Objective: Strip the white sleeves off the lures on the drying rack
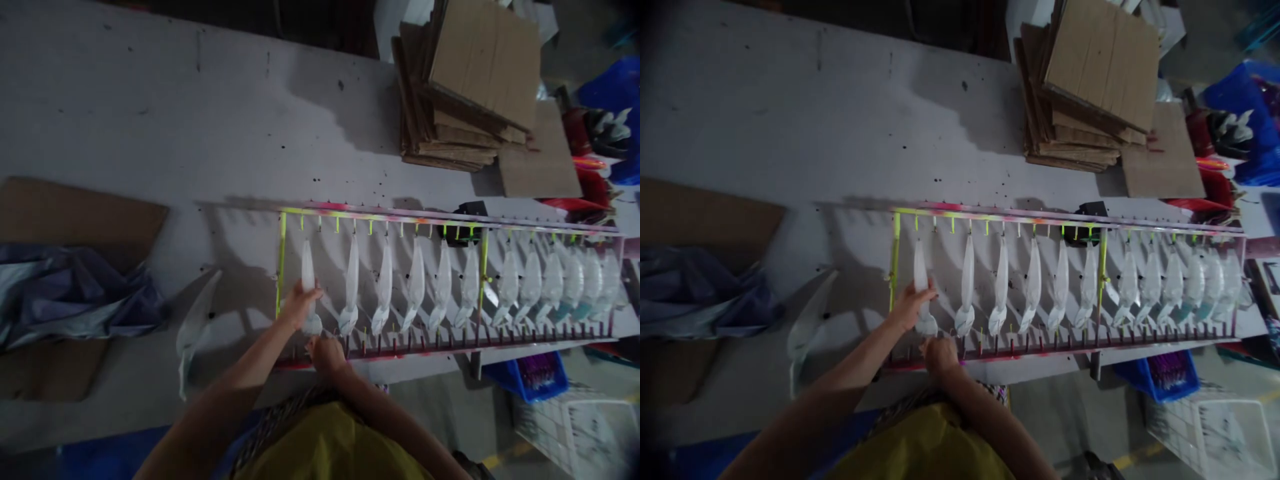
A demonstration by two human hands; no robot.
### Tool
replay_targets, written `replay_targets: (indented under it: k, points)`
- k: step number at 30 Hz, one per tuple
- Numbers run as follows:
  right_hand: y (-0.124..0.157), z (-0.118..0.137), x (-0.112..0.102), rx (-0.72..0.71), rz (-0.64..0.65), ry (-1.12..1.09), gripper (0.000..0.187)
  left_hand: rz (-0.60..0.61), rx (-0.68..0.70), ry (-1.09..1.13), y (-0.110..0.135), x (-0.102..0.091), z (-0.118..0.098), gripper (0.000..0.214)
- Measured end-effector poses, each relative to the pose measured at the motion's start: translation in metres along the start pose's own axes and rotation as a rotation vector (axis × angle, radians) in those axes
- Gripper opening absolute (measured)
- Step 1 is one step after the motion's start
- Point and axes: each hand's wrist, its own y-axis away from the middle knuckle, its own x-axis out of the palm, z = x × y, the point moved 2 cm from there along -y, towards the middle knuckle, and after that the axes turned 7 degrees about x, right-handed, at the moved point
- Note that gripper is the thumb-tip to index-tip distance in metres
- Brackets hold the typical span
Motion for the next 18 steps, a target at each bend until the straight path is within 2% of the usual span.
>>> replay_targets:
  k: [4, 9, 15, 18]
  points:
    - [0.005, -0.012, -0.005, -0.031, 0.041, -0.08, 0.031, 0.059, -0.022, -0.095, -0.022, 0.011, -0.004, 0.024]
    - [0.003, -0.017, -0.008, -0.028, 0.102, -0.068, 0.029, 0.097, -0.04, -0.122, -0.029, 0.019, -0.008, 0.022]
    - [-0.001, -0.019, -0.003, -0.052, 0.068, -0.064, 0.028, 0.132, -0.011, -0.211, -0.035, 0.021, -0.008, 0.016]
    - [-0.001, -0.02, 0.0, -0.079, 0.038, -0.082, 0.029, 0.128, -0.041, -0.271, -0.037, 0.023, -0.007, 0.019]
